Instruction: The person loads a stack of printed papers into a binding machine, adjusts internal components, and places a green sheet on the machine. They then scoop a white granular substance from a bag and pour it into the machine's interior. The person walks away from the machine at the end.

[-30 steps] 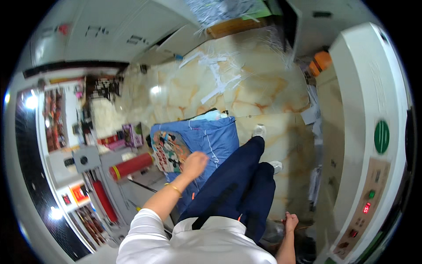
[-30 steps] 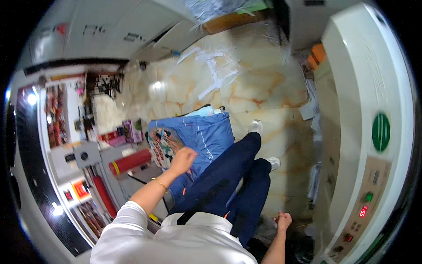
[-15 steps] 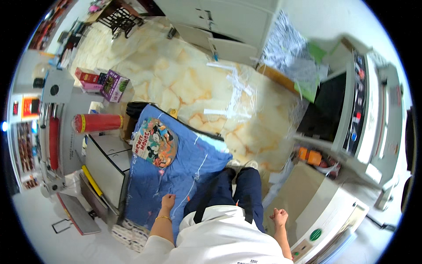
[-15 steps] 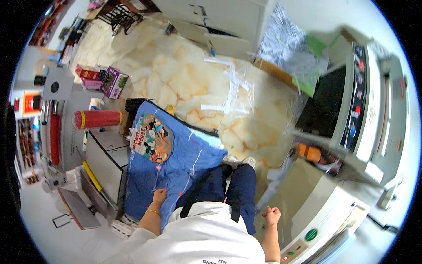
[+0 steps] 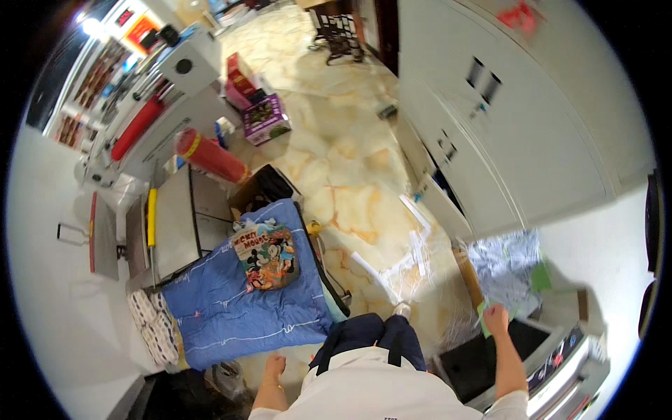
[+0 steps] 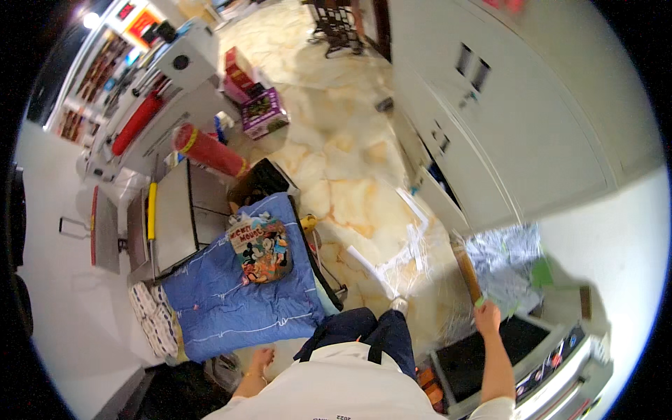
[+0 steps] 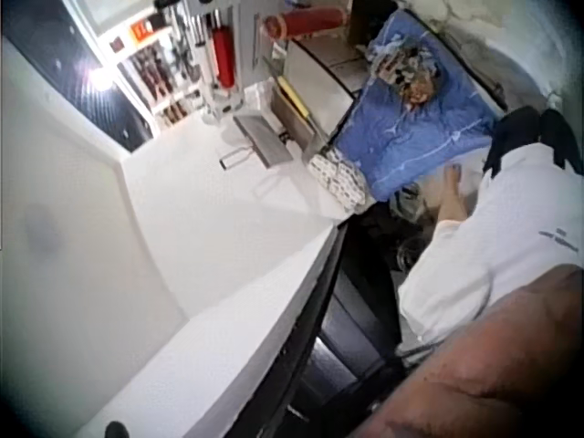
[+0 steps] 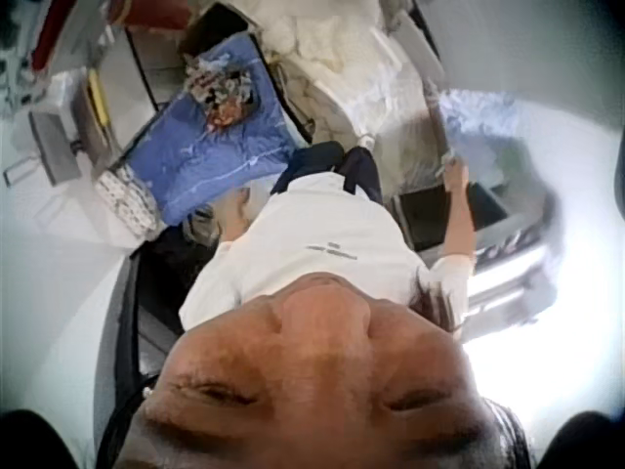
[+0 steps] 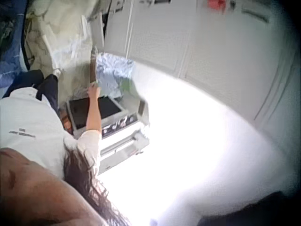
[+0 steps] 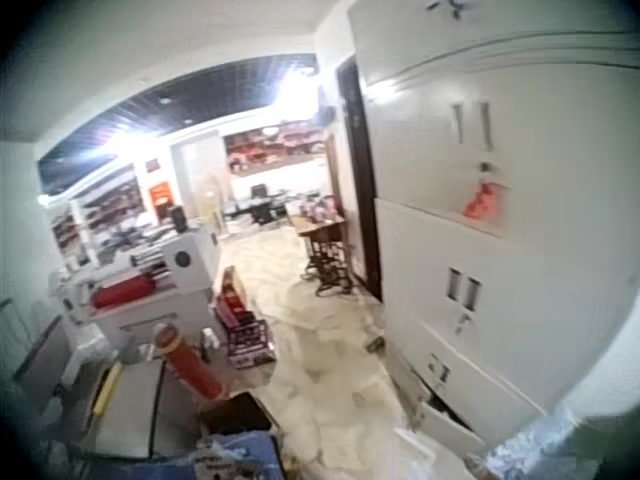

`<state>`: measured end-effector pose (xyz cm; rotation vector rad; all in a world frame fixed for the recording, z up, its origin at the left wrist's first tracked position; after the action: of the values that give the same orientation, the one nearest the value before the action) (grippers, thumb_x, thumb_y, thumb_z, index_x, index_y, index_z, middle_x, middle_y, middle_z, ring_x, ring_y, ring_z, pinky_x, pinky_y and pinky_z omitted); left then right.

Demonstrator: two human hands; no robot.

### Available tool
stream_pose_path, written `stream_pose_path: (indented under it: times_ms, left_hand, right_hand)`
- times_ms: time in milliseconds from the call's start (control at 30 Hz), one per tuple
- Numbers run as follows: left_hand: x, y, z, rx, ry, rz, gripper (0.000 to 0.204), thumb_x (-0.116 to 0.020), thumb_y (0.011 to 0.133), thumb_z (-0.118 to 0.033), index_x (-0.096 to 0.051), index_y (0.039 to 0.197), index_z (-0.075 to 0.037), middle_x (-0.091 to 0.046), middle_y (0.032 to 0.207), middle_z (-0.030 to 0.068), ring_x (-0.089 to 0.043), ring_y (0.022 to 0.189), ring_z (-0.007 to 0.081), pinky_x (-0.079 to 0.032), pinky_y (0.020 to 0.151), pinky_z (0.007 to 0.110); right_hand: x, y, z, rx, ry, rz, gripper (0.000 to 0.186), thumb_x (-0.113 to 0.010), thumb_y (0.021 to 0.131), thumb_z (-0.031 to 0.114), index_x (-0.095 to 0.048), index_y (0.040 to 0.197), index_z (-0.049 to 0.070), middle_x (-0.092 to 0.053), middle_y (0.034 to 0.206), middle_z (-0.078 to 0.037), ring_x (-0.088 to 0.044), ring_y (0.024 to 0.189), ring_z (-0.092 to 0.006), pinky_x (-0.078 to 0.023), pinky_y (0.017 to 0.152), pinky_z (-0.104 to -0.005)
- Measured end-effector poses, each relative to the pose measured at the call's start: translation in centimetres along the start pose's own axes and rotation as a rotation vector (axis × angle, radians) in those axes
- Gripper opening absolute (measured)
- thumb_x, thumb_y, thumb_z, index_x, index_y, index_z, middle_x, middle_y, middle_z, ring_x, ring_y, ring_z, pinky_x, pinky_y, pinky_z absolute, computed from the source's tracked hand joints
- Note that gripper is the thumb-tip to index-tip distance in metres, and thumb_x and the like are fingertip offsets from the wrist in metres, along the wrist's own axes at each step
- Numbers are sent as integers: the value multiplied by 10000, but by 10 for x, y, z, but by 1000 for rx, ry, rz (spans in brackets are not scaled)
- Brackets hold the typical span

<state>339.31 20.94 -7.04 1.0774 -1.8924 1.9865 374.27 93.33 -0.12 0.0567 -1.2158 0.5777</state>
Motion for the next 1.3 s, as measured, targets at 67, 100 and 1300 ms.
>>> stream_pose_path:
  times_ms: [67,100,1300]
  left_hand:
    - [-9,-34,23,141,-127,-19,318,-522,806,-292,-689,889,-33,-668,902,210,-635,864,384,-497,763,429]
    - [-17,-50,31,188,-164,-34,316,-517,812,-288,-688,896,-36,-666,907,209,-634,868,383,-497,766,431]
    - [397,433,-813,175,-265,-61,314,-521,846,-285,-666,881,-8,-653,885,224,-634,840,360,-482,759,418]
  right_hand:
    - [16,99,78,171,35,25,248,-656,696,163,-466,631,17,-506,569,-171,-531,559,-362,-407,519,-436]
    - [23,137,123,267,90,7,245,-654,700,159,-464,634,20,-510,577,-168,-527,561,-352,-408,520,-426]
    - [-108,1023,1086,604,375,183,257,-670,737,173,-470,620,62,-595,576,-93,-605,546,-181,-478,540,-337]
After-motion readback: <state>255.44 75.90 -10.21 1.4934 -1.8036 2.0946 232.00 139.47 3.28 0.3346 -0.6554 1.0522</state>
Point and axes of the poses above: each hand's wrist, its own y-axis towards the middle knuckle, its own x-axis out of the back of the hand, z = x × y, the point moved 7 cm from there along y, towards the middle knuckle
